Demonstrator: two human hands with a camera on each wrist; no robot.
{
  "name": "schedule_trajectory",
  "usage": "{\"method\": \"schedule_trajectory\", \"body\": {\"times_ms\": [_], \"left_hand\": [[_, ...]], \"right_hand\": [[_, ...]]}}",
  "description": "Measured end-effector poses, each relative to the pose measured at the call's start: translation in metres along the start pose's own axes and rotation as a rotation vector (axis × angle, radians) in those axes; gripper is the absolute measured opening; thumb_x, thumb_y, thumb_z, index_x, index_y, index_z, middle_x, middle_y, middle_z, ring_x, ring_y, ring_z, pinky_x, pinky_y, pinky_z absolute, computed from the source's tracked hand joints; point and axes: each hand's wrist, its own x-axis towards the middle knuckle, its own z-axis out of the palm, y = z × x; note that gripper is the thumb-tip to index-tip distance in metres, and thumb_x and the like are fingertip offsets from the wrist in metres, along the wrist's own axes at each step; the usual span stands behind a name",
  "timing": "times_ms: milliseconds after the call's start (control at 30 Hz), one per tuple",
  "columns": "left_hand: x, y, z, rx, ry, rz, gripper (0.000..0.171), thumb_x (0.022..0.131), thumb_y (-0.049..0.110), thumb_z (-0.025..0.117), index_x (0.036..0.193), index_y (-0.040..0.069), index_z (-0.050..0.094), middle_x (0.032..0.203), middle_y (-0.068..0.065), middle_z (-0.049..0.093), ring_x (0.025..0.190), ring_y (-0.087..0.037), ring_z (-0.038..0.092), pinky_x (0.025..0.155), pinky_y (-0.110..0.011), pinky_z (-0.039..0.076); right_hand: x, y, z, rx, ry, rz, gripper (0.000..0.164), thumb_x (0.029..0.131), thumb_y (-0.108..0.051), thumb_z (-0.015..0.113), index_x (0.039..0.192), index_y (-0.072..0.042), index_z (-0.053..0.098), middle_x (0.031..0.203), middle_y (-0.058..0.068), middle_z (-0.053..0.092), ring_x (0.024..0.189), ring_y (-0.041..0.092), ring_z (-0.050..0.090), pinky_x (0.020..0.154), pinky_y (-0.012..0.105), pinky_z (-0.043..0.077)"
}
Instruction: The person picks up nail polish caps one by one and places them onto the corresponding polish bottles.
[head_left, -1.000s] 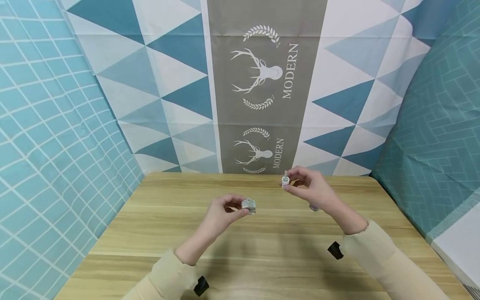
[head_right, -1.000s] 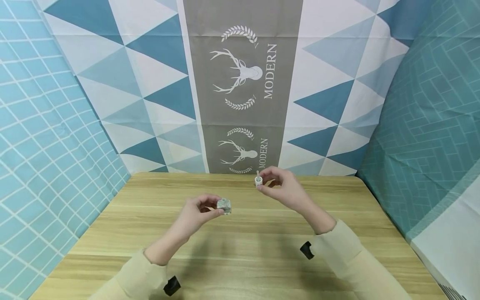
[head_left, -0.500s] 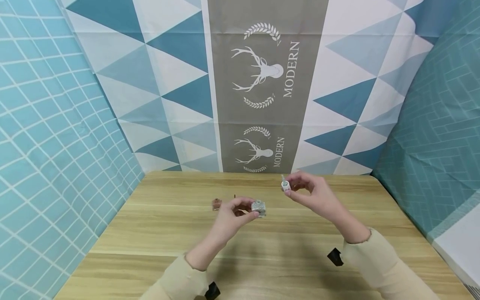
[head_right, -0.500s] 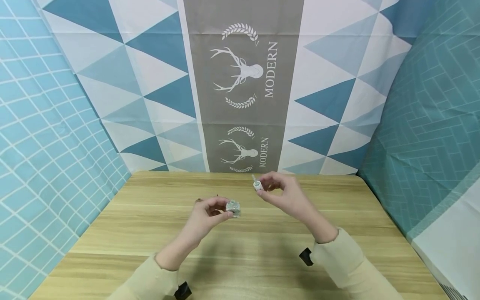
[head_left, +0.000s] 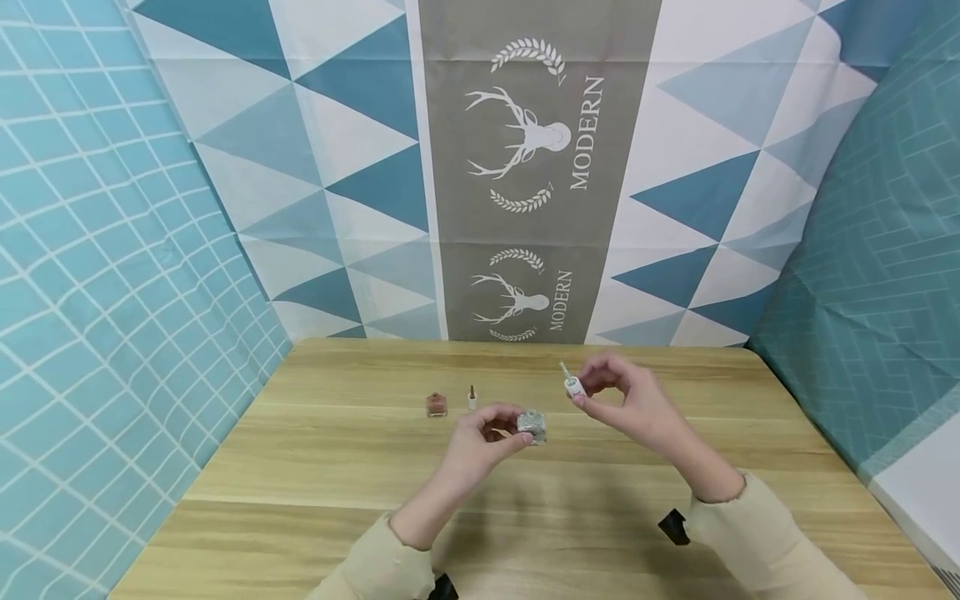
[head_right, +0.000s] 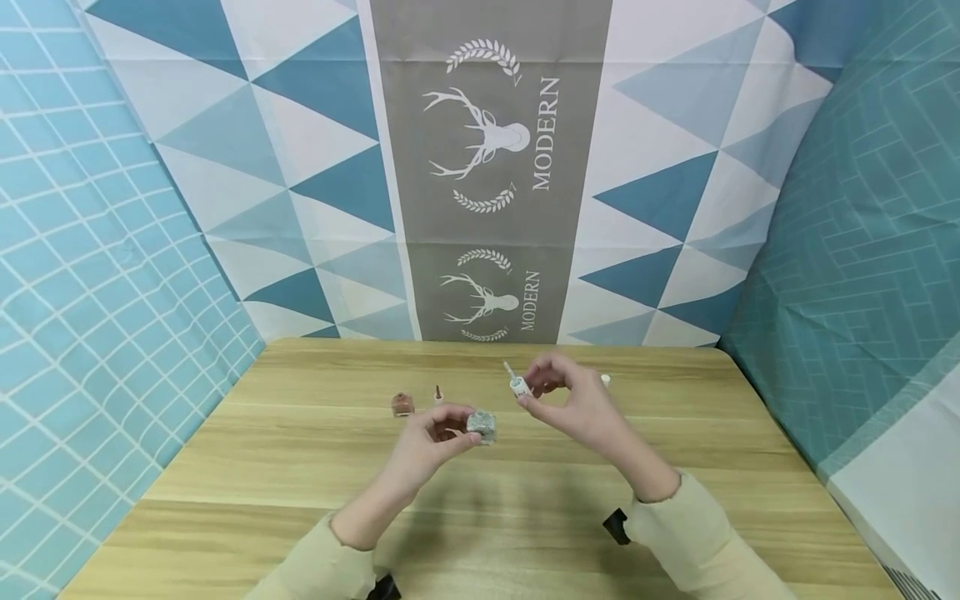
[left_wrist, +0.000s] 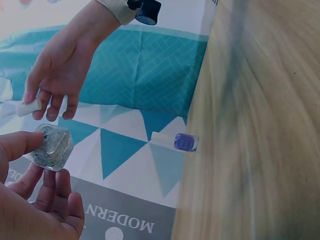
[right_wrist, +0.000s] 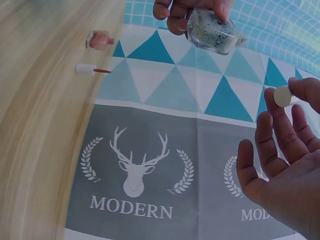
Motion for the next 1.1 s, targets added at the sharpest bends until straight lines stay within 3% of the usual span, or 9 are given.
{"method": "schedule_trajectory", "body": {"times_ms": [133,400,533,800,1100], "left_hand": [[0.000,-0.002,0.004,0.000,-0.010,-0.009,0.029,0.080,0.014,0.075,0.105,0.002,0.067,0.096,-0.011,0.066,0.084,-0.013,0.057,0.069,-0.020,0.048],[-0.010,0.028,0.007,0.040,-0.026,-0.048,0.025,0.081,0.006,0.072,0.104,-0.003,0.066,0.094,-0.013,0.065,0.084,-0.016,0.056,0.070,-0.020,0.047],[-0.010,0.024,0.010,0.050,-0.027,-0.032,0.025,0.081,0.006,0.072,0.104,-0.003,0.066,0.094,-0.014,0.065,0.083,-0.016,0.057,0.070,-0.023,0.048],[-0.002,-0.003,0.016,0.054,-0.013,-0.004,0.025,0.080,0.010,0.074,0.104,0.005,0.068,0.094,-0.008,0.067,0.083,-0.012,0.058,0.068,-0.022,0.047],[-0.011,0.026,0.013,0.067,-0.025,0.010,0.023,0.080,0.005,0.072,0.102,-0.001,0.067,0.092,-0.014,0.066,0.083,-0.018,0.059,0.069,-0.024,0.047]], "right_hand": [[-0.003,0.005,0.002,-0.019,-0.006,-0.010,0.024,0.082,-0.014,0.074,0.101,-0.013,0.059,0.089,-0.003,0.066,0.082,0.010,0.063,0.075,0.026,0.052],[-0.007,0.014,0.003,-0.019,-0.025,-0.035,0.017,0.084,-0.014,0.071,0.099,-0.016,0.062,0.087,-0.005,0.066,0.079,0.009,0.063,0.072,0.027,0.052],[-0.009,0.014,0.004,-0.022,-0.037,-0.036,0.016,0.085,-0.014,0.071,0.098,-0.016,0.063,0.087,-0.005,0.065,0.078,0.009,0.062,0.070,0.026,0.051],[-0.011,0.015,0.003,-0.054,-0.047,-0.049,0.014,0.086,-0.015,0.070,0.098,-0.019,0.063,0.089,-0.007,0.063,0.078,0.009,0.059,0.069,0.026,0.050],[-0.011,0.010,0.001,-0.094,-0.059,-0.070,0.013,0.086,-0.015,0.070,0.097,-0.020,0.064,0.088,-0.009,0.064,0.076,0.008,0.057,0.064,0.024,0.047]]}}
